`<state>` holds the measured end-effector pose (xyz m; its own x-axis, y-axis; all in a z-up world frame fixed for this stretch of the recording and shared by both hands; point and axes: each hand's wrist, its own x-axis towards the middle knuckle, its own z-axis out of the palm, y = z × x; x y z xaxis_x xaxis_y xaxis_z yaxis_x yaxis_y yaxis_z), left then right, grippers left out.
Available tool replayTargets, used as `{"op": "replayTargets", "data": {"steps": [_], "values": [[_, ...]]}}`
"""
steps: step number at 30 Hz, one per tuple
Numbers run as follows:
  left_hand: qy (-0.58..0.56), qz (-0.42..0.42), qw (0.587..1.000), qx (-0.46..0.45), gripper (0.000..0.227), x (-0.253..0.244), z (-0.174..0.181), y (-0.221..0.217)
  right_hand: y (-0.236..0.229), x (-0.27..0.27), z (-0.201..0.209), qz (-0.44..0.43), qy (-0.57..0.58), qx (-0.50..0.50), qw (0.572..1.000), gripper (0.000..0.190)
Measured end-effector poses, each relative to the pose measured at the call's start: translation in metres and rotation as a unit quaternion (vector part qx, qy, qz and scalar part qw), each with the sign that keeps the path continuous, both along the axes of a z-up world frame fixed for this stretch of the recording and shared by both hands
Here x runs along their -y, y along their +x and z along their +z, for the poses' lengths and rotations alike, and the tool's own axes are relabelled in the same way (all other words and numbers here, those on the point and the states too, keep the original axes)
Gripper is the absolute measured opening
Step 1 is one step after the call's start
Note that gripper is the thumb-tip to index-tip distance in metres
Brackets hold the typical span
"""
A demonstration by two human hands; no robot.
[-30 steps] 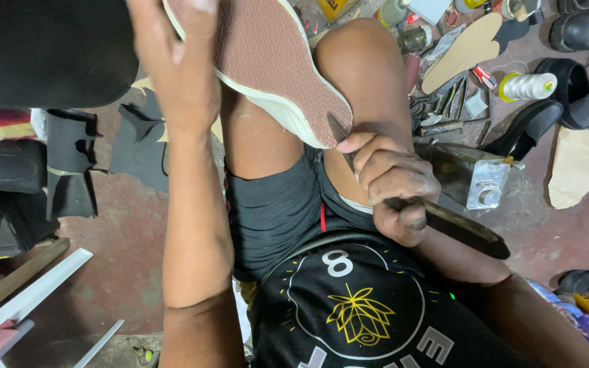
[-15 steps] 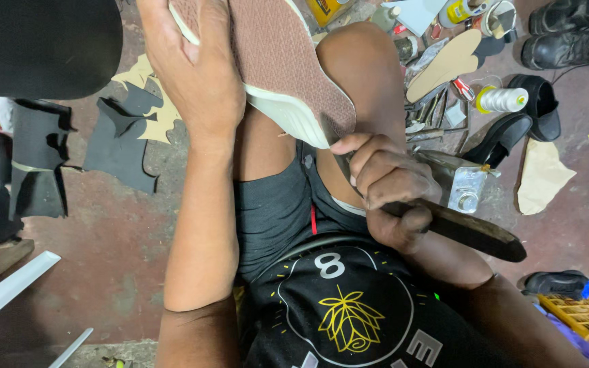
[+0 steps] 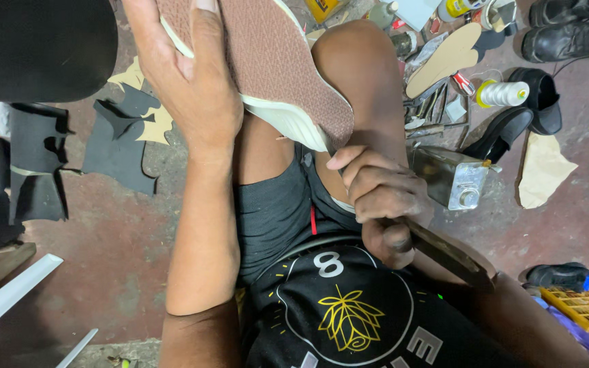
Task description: The person scrapes and prepares the sole of a shoe using a handheld blade while holding the shoe on their lap, occasionally applying glue to the surfaces.
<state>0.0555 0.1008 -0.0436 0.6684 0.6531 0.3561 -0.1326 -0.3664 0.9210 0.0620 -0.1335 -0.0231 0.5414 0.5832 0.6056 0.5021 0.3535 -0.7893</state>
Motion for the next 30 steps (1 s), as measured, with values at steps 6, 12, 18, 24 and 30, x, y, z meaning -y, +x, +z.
{"op": "replayTargets", "data": {"steps": [6,12,18,24,30], "values": [[0.029,0.003,0.999,-0.017,0.039,0.001,0.001,-0.003,-0.003,-0.007,-0.005,-0.008,0.044,-0.017,0.999,0.047],[0.038,-0.012,0.999,-0.013,0.03,0.002,0.009,-0.004,-0.003,-0.015,-0.009,-0.03,0.068,0.0,0.997,0.035],[0.053,-0.013,0.998,-0.024,0.025,0.003,0.017,-0.005,0.008,-0.011,-0.01,0.01,0.059,0.01,0.998,0.031],[0.091,-0.004,0.995,-0.036,0.027,0.003,0.019,-0.004,0.011,-0.014,-0.013,0.015,0.078,0.011,0.997,0.034],[0.071,0.007,0.996,-0.049,0.031,0.004,0.021,-0.003,0.019,-0.016,-0.016,0.026,0.084,0.058,0.994,0.037]]}}
